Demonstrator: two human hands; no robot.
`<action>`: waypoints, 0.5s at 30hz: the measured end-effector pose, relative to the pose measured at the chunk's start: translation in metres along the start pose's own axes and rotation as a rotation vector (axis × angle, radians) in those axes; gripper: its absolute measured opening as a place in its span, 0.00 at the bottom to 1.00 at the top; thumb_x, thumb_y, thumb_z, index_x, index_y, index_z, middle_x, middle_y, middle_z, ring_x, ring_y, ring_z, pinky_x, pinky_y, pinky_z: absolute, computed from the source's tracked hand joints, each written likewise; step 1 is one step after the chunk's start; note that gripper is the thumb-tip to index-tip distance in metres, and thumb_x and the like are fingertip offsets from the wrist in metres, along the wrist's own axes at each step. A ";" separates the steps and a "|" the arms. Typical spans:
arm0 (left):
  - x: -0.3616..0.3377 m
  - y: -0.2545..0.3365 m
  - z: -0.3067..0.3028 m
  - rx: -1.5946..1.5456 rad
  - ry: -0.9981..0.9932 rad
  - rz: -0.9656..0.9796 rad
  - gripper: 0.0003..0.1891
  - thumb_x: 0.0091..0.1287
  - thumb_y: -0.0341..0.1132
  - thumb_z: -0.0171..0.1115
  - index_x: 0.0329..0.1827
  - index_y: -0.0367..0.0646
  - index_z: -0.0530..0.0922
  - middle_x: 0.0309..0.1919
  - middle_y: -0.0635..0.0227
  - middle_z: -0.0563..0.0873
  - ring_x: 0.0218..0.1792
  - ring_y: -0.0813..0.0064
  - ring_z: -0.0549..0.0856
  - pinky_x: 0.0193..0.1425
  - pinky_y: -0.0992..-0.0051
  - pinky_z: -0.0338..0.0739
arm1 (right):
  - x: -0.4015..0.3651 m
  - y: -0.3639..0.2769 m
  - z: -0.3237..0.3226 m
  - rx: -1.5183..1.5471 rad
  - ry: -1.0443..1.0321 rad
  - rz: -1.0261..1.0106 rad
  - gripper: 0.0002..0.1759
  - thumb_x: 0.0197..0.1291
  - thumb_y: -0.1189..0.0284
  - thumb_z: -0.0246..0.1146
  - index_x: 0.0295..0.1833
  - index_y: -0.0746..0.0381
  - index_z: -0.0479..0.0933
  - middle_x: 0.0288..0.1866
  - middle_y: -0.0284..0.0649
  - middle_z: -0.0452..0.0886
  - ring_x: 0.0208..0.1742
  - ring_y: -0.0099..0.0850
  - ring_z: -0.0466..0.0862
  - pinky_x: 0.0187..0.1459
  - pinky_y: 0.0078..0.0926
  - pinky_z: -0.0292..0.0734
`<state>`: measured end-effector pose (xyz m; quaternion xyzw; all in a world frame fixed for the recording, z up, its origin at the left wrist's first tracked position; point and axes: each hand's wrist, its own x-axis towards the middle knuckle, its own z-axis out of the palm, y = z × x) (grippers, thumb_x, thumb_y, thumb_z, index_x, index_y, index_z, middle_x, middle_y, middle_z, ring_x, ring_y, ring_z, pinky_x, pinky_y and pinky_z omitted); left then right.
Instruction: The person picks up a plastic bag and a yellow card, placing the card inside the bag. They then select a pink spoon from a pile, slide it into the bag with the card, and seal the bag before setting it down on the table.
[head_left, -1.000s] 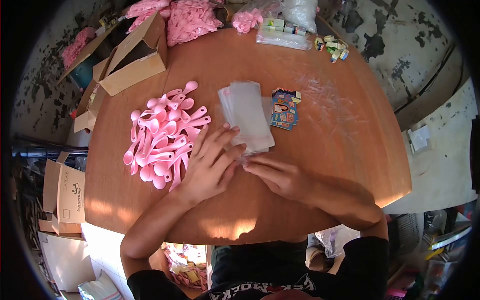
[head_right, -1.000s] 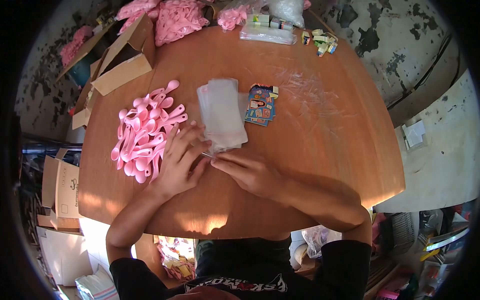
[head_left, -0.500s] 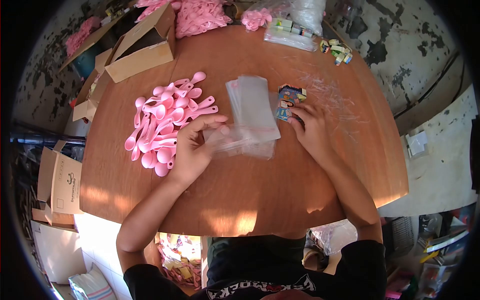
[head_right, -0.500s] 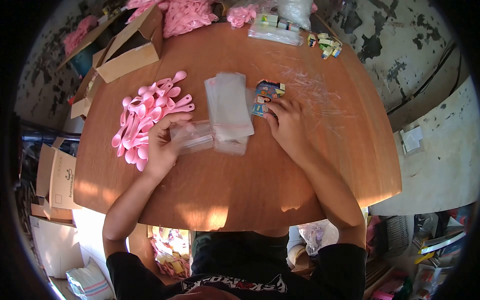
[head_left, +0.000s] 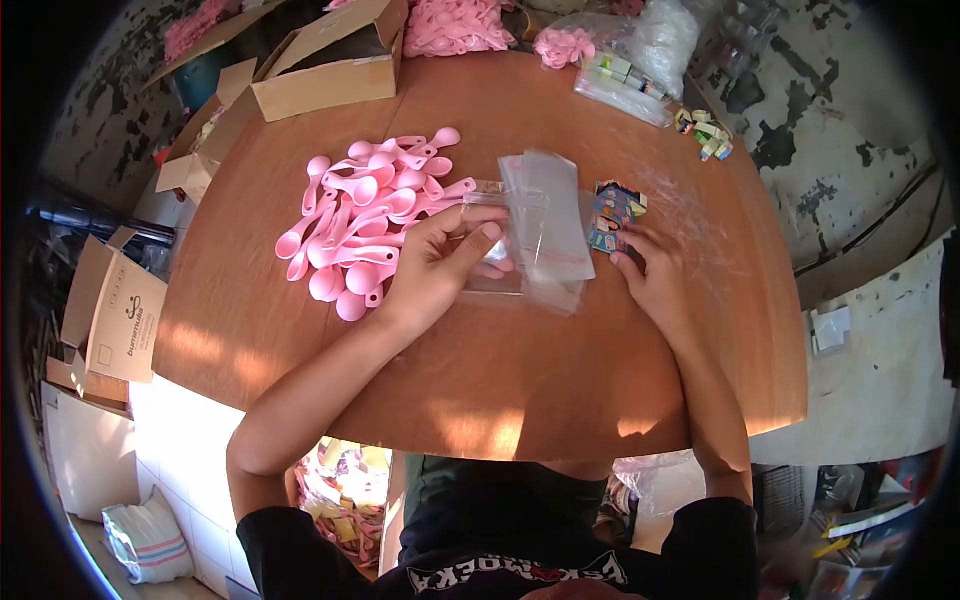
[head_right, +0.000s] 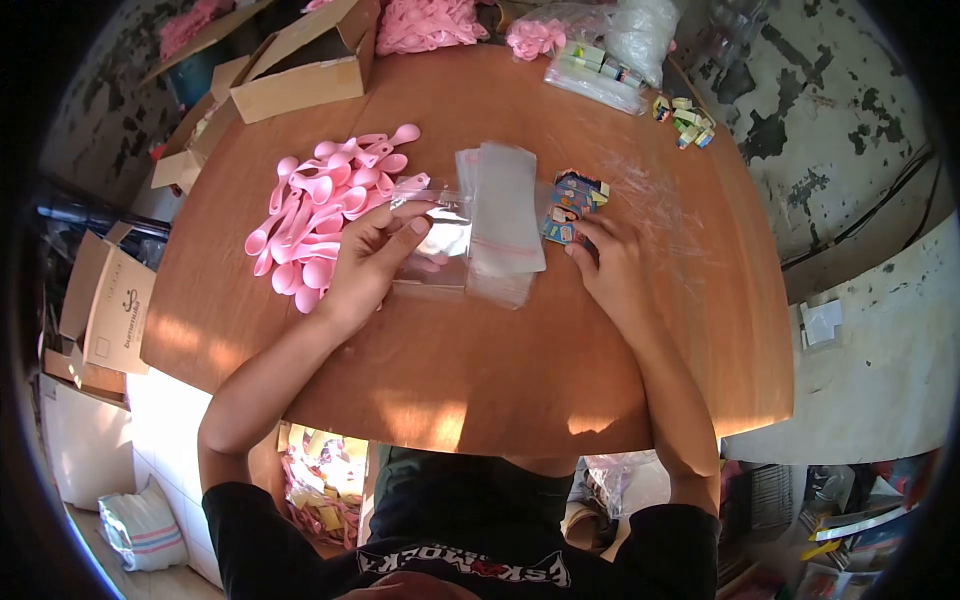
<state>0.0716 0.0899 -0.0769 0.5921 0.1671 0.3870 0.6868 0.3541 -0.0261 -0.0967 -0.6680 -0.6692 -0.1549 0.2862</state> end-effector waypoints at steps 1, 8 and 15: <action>-0.001 0.002 0.003 0.009 0.040 -0.015 0.14 0.74 0.35 0.56 0.57 0.37 0.78 0.45 0.66 0.86 0.41 0.75 0.87 0.43 0.75 0.85 | 0.000 -0.001 -0.001 0.031 -0.017 0.029 0.11 0.56 0.73 0.67 0.46 0.63 0.83 0.47 0.45 0.84 0.51 0.45 0.79 0.59 0.43 0.68; -0.002 0.006 -0.001 0.035 0.009 -0.032 0.15 0.74 0.35 0.58 0.56 0.33 0.78 0.43 0.66 0.86 0.41 0.77 0.86 0.45 0.76 0.84 | 0.005 -0.006 -0.012 0.089 0.021 0.141 0.11 0.60 0.75 0.66 0.48 0.64 0.83 0.42 0.45 0.84 0.39 0.41 0.83 0.46 0.32 0.76; 0.000 0.003 -0.006 0.111 -0.033 -0.002 0.13 0.70 0.34 0.64 0.51 0.34 0.84 0.44 0.66 0.88 0.41 0.85 0.83 0.46 0.80 0.80 | 0.040 -0.083 -0.075 0.645 0.446 0.229 0.09 0.68 0.76 0.61 0.48 0.69 0.81 0.40 0.36 0.84 0.41 0.18 0.80 0.42 0.15 0.74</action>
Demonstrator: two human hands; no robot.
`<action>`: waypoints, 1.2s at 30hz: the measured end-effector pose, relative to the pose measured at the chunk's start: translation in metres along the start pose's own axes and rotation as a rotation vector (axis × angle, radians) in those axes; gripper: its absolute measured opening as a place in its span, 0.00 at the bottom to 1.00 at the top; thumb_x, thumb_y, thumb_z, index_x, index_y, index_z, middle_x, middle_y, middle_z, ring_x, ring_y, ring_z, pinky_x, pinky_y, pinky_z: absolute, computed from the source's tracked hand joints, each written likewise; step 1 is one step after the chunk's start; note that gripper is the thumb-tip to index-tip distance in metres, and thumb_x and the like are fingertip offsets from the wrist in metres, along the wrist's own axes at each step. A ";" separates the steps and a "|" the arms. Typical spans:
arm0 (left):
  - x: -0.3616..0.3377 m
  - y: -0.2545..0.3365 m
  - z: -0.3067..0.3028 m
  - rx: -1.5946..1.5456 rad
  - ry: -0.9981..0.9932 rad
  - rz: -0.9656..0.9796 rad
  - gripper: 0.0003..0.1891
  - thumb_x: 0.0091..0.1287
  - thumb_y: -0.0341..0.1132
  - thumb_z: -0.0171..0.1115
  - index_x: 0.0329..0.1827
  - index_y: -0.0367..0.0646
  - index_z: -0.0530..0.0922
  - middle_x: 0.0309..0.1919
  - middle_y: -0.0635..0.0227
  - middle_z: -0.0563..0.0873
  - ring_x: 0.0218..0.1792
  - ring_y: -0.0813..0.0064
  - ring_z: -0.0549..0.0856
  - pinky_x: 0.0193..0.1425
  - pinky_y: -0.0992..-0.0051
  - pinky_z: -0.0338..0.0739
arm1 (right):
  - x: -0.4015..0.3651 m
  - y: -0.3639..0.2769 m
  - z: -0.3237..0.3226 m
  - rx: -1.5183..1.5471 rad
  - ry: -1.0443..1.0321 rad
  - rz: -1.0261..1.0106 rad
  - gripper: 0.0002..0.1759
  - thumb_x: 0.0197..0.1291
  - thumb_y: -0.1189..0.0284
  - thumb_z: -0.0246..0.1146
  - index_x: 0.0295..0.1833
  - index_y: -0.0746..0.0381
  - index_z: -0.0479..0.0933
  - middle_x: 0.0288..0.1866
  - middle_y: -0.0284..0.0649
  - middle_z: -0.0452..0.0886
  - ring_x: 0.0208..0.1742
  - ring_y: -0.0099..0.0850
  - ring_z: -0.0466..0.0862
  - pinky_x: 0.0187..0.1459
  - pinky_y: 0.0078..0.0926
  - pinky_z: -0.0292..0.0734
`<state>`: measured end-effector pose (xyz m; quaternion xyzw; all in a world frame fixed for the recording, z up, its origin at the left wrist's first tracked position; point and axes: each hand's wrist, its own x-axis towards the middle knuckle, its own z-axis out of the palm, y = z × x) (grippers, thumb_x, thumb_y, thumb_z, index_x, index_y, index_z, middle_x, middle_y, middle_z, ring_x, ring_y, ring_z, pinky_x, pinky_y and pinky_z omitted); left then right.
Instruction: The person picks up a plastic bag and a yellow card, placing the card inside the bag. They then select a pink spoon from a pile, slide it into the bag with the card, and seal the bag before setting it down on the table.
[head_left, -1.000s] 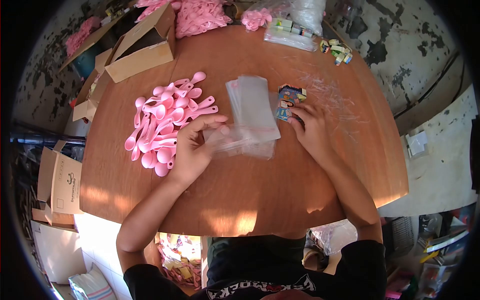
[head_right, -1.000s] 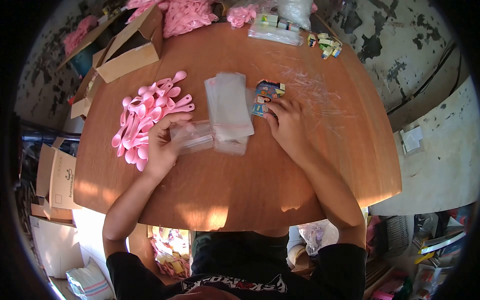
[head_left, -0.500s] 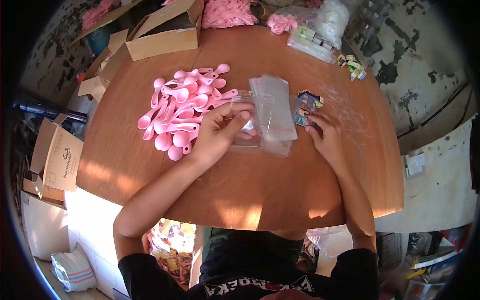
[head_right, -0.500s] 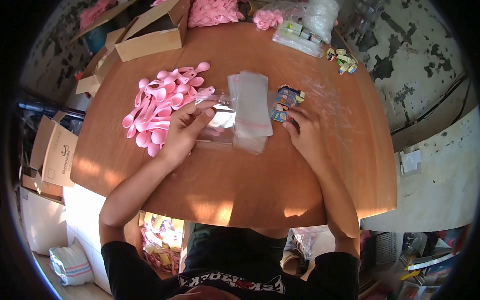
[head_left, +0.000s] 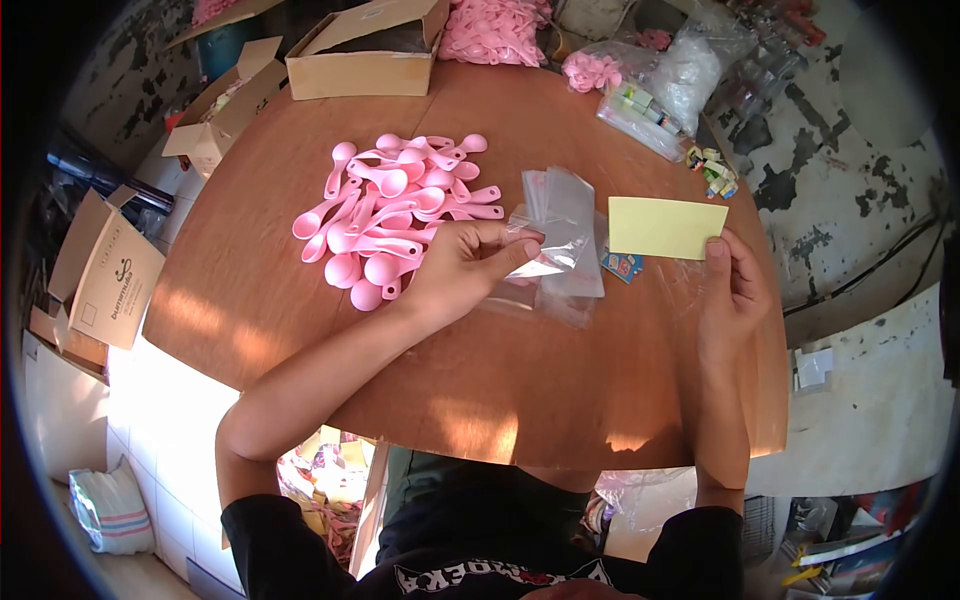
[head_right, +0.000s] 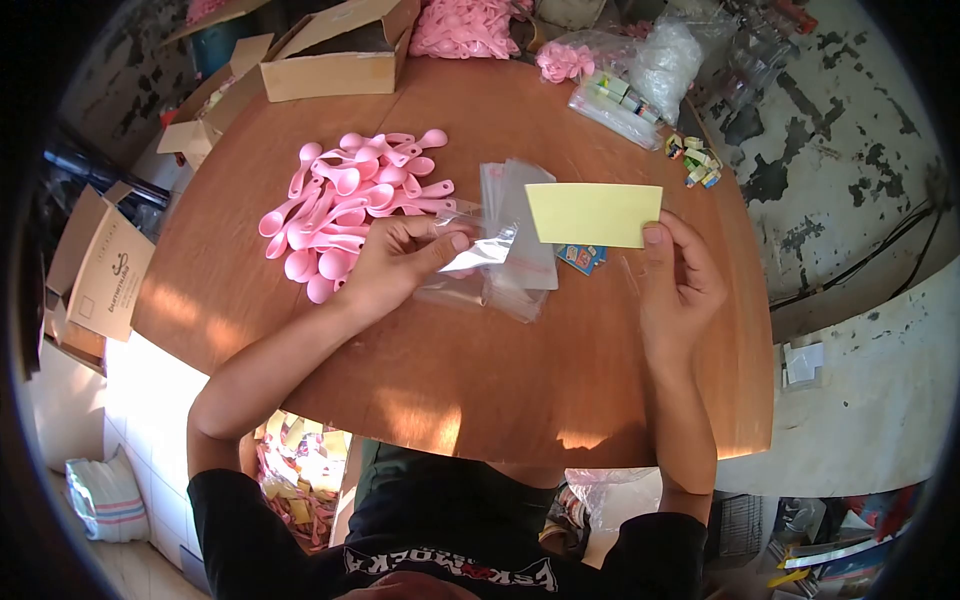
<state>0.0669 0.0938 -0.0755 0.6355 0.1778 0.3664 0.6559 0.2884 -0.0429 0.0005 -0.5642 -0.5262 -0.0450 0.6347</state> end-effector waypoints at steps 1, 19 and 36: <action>0.000 -0.001 0.000 0.001 -0.004 -0.001 0.13 0.70 0.34 0.64 0.51 0.34 0.84 0.44 0.66 0.88 0.41 0.85 0.83 0.46 0.80 0.80 | -0.002 -0.009 0.007 0.053 -0.053 0.028 0.09 0.67 0.76 0.62 0.48 0.70 0.81 0.41 0.36 0.84 0.41 0.18 0.80 0.42 0.15 0.74; -0.011 0.018 0.013 0.030 -0.129 -0.108 0.13 0.71 0.36 0.63 0.49 0.34 0.84 0.34 0.67 0.88 0.33 0.85 0.84 0.38 0.80 0.80 | 0.004 -0.006 0.043 0.008 -0.555 -0.066 0.05 0.58 0.78 0.68 0.40 0.66 0.83 0.34 0.39 0.85 0.35 0.26 0.84 0.36 0.20 0.76; -0.071 0.065 0.053 0.387 0.016 0.442 0.15 0.63 0.24 0.66 0.54 0.33 0.82 0.48 0.53 0.85 0.47 0.67 0.86 0.48 0.73 0.82 | -0.001 -0.057 0.017 0.165 -1.136 -0.134 0.10 0.55 0.75 0.69 0.42 0.68 0.82 0.45 0.47 0.82 0.45 0.45 0.83 0.48 0.34 0.77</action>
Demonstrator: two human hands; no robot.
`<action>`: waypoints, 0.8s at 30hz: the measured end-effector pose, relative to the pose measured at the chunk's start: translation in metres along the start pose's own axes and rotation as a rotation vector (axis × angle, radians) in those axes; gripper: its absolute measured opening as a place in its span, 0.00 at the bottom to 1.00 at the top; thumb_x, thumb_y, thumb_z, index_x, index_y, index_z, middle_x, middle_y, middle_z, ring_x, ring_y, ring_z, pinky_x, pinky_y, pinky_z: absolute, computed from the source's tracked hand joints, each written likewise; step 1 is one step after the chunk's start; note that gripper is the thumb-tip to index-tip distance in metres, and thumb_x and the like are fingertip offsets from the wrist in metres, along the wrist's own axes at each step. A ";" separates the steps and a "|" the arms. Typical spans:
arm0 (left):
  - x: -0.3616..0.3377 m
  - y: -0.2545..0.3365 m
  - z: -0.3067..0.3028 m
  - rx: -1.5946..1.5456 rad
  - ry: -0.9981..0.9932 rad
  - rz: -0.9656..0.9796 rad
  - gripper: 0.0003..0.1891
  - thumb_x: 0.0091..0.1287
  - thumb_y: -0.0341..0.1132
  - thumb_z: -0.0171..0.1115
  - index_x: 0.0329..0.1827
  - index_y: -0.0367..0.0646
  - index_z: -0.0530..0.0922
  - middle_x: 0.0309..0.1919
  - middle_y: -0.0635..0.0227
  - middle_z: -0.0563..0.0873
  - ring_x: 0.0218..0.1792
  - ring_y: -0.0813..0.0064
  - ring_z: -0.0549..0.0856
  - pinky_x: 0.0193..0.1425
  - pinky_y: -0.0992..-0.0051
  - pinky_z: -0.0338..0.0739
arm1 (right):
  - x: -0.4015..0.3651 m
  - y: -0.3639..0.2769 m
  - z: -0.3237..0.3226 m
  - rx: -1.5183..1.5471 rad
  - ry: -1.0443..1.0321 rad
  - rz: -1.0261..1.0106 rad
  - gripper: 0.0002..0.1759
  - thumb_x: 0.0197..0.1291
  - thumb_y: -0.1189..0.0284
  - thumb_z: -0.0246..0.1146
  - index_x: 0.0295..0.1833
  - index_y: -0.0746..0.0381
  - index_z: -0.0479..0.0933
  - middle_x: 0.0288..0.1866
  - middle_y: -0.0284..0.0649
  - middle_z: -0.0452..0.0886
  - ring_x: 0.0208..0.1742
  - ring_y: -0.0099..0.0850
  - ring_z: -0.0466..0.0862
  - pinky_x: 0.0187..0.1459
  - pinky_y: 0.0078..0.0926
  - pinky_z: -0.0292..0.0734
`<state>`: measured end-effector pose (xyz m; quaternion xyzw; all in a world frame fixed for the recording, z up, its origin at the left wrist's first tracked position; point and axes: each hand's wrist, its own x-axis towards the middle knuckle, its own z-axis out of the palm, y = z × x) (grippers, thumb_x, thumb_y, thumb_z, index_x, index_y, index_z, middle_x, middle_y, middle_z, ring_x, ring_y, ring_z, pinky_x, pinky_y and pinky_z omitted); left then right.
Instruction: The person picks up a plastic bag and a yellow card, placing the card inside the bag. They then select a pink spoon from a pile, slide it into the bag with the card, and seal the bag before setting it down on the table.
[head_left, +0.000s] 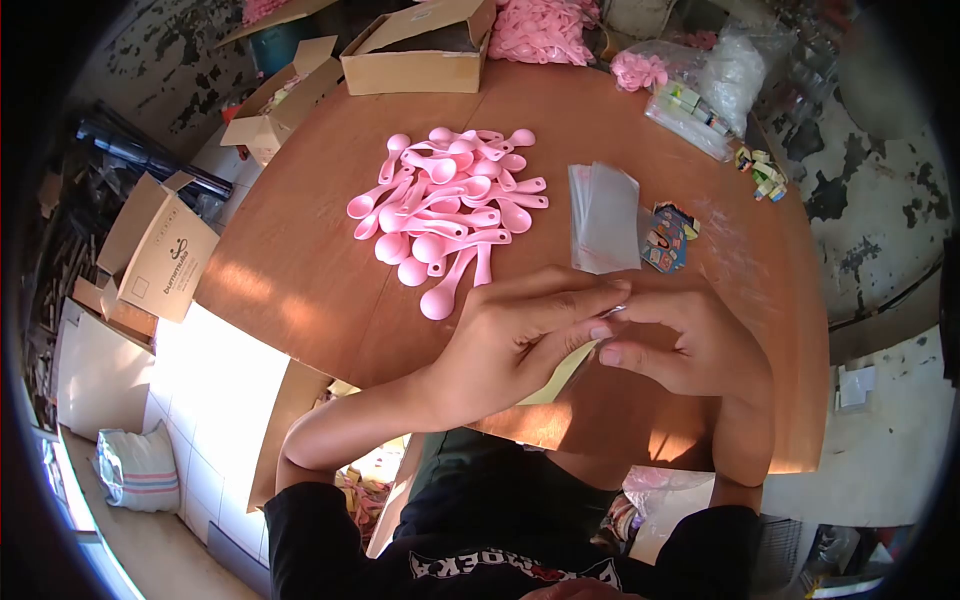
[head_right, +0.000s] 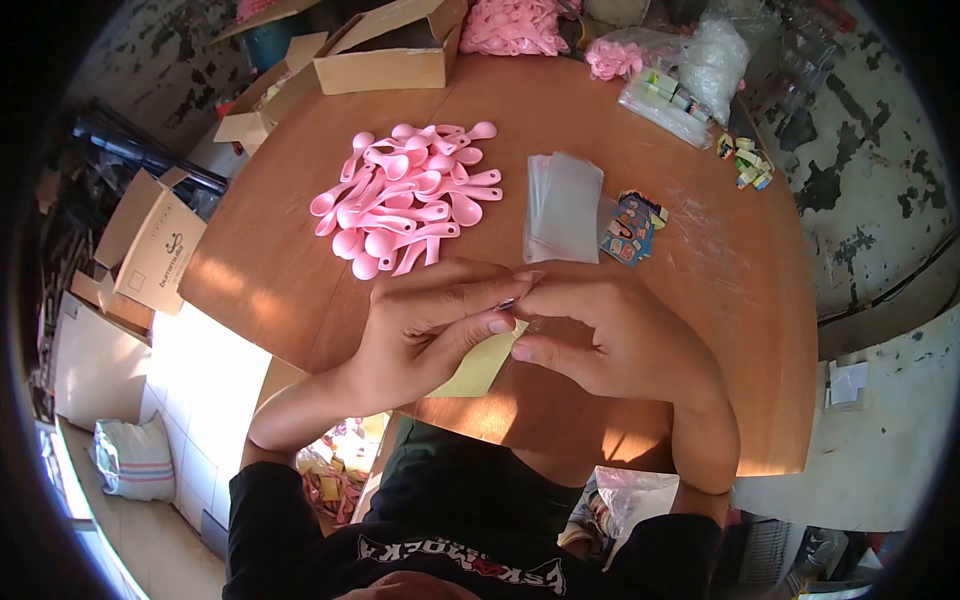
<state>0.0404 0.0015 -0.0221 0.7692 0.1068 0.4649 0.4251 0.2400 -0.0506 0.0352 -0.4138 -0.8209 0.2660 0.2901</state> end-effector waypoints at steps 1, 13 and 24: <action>-0.004 0.001 0.000 0.010 0.006 -0.005 0.15 0.63 0.24 0.66 0.54 0.33 0.82 0.48 0.53 0.85 0.47 0.67 0.86 0.48 0.73 0.82 | -0.001 -0.002 -0.001 0.007 -0.006 -0.009 0.10 0.55 0.75 0.69 0.42 0.68 0.82 0.45 0.47 0.82 0.45 0.45 0.83 0.48 0.34 0.77; -0.070 0.017 0.016 0.075 0.135 -0.207 0.33 0.56 0.28 0.74 0.66 0.39 0.71 0.50 0.54 0.84 0.48 0.61 0.87 0.49 0.70 0.81 | -0.001 -0.014 0.028 0.045 -0.166 -0.013 0.10 0.54 0.80 0.68 0.44 0.63 0.85 0.35 0.44 0.85 0.34 0.35 0.87 0.38 0.27 0.80; -0.104 -0.018 0.001 -0.032 0.331 -0.459 0.26 0.62 0.18 0.65 0.64 0.30 0.70 0.49 0.59 0.84 0.48 0.75 0.85 0.54 0.77 0.79 | 0.091 0.088 0.048 -0.333 0.241 -0.107 0.17 0.57 0.82 0.63 0.54 0.63 0.80 0.48 0.45 0.84 0.47 0.39 0.85 0.49 0.31 0.80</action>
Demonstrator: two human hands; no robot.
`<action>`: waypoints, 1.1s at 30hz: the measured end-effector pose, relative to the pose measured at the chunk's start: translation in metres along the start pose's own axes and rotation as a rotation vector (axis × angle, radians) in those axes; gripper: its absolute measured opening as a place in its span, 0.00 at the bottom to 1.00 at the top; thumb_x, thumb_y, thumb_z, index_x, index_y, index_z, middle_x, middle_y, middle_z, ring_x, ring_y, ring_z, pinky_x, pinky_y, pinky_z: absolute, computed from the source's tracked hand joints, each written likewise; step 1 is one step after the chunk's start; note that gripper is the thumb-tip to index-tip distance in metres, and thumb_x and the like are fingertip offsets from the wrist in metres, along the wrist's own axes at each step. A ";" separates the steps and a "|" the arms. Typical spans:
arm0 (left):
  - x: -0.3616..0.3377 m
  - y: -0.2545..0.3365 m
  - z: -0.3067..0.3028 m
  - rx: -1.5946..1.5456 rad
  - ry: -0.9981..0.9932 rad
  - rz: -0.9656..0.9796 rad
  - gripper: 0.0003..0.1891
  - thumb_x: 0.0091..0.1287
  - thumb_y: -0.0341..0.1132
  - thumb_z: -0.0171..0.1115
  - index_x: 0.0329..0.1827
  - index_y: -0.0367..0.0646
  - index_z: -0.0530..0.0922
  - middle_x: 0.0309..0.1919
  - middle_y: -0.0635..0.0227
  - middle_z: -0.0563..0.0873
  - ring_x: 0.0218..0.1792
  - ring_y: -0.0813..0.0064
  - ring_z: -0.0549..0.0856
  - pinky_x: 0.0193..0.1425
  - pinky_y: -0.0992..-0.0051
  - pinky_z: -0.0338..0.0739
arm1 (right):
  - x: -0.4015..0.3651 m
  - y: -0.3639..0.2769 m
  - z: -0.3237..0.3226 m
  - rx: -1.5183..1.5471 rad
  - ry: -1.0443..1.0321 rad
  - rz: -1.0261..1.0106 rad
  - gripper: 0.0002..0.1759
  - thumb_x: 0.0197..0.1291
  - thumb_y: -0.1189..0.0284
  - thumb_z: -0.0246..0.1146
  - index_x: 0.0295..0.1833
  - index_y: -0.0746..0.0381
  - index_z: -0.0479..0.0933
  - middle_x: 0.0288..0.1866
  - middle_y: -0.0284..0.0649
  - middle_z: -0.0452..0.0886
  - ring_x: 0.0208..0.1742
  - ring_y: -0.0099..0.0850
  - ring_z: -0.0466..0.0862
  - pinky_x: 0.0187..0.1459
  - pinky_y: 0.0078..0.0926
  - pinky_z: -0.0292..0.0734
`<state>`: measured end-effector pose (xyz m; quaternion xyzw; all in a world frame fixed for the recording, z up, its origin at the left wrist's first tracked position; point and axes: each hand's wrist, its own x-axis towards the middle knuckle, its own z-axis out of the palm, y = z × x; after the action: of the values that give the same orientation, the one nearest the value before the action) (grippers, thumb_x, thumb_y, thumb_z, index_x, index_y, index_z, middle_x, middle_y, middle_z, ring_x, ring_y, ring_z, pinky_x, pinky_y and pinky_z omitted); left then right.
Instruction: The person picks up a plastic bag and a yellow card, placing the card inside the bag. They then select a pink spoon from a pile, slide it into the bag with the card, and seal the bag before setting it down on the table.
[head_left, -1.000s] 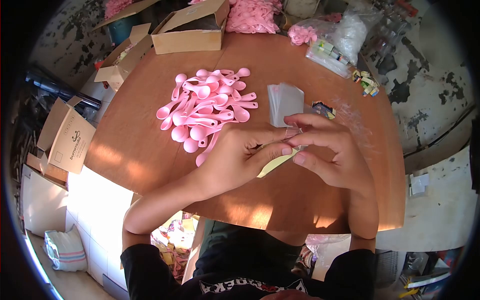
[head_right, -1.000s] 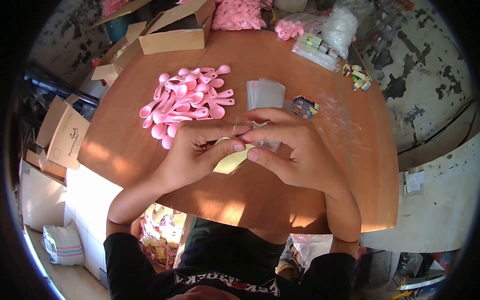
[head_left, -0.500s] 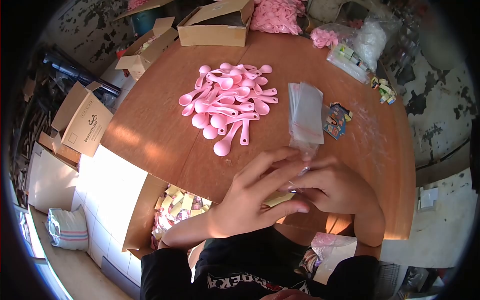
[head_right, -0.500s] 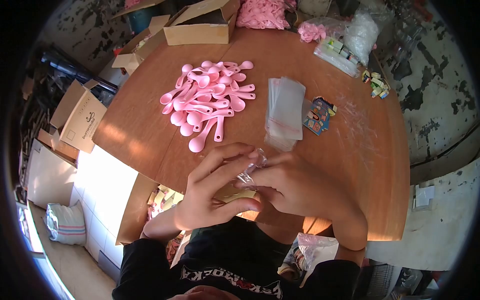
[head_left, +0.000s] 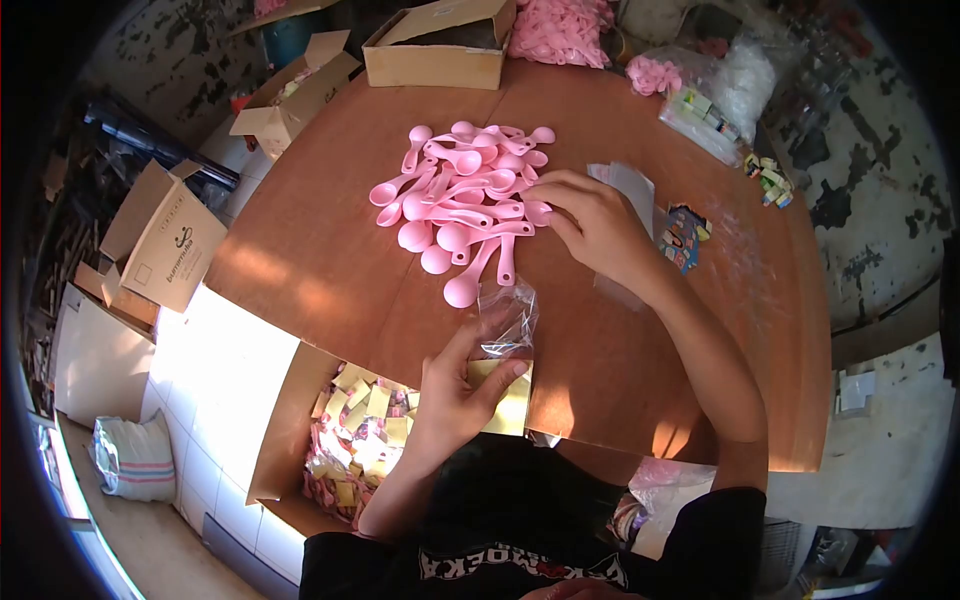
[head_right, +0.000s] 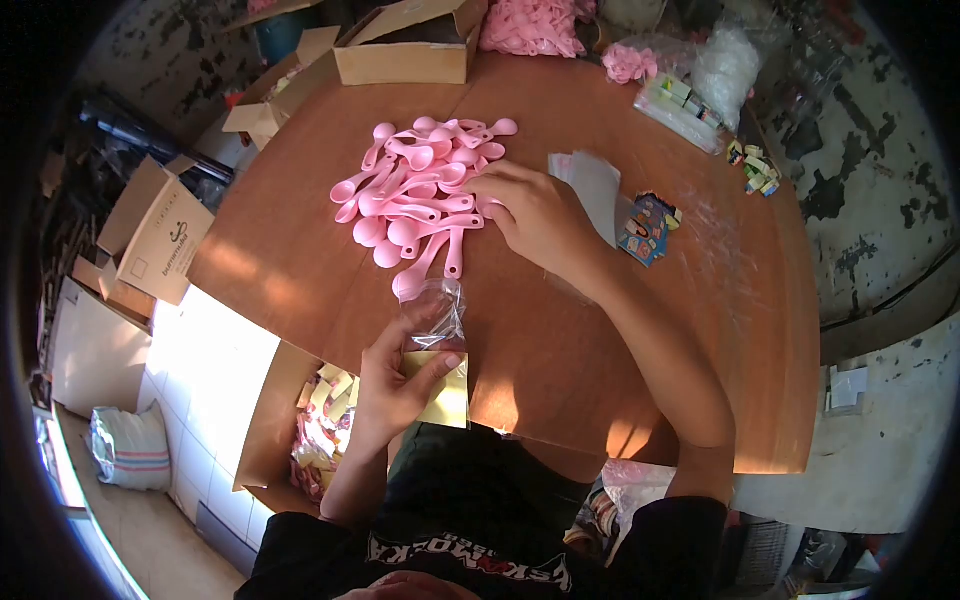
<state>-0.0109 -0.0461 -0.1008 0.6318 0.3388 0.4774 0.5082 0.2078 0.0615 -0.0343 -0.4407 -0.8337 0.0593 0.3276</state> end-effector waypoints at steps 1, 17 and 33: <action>-0.001 -0.001 -0.001 -0.037 -0.007 -0.023 0.26 0.62 0.18 0.65 0.64 0.31 0.70 0.49 0.59 0.84 0.49 0.75 0.85 0.54 0.77 0.78 | 0.008 0.006 0.004 -0.014 -0.056 -0.048 0.18 0.56 0.82 0.62 0.54 0.63 0.80 0.50 0.46 0.83 0.49 0.42 0.84 0.51 0.34 0.79; 0.001 -0.008 -0.002 -0.095 0.003 -0.046 0.25 0.62 0.25 0.68 0.63 0.35 0.73 0.45 0.57 0.88 0.49 0.76 0.86 0.54 0.76 0.77 | 0.012 0.020 0.030 0.122 0.090 -0.044 0.11 0.60 0.81 0.59 0.46 0.64 0.83 0.41 0.44 0.84 0.39 0.39 0.84 0.41 0.33 0.79; 0.011 0.007 0.018 0.010 -0.123 -0.107 0.26 0.63 0.20 0.66 0.64 0.29 0.69 0.52 0.59 0.84 0.50 0.75 0.84 0.54 0.76 0.79 | -0.047 -0.038 -0.084 0.580 0.557 0.164 0.13 0.64 0.76 0.65 0.53 0.68 0.79 0.41 0.38 0.85 0.42 0.20 0.83 0.44 0.16 0.78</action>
<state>0.0091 -0.0435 -0.0917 0.6435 0.3423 0.4081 0.5498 0.2503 -0.0135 0.0221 -0.3941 -0.6237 0.1962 0.6459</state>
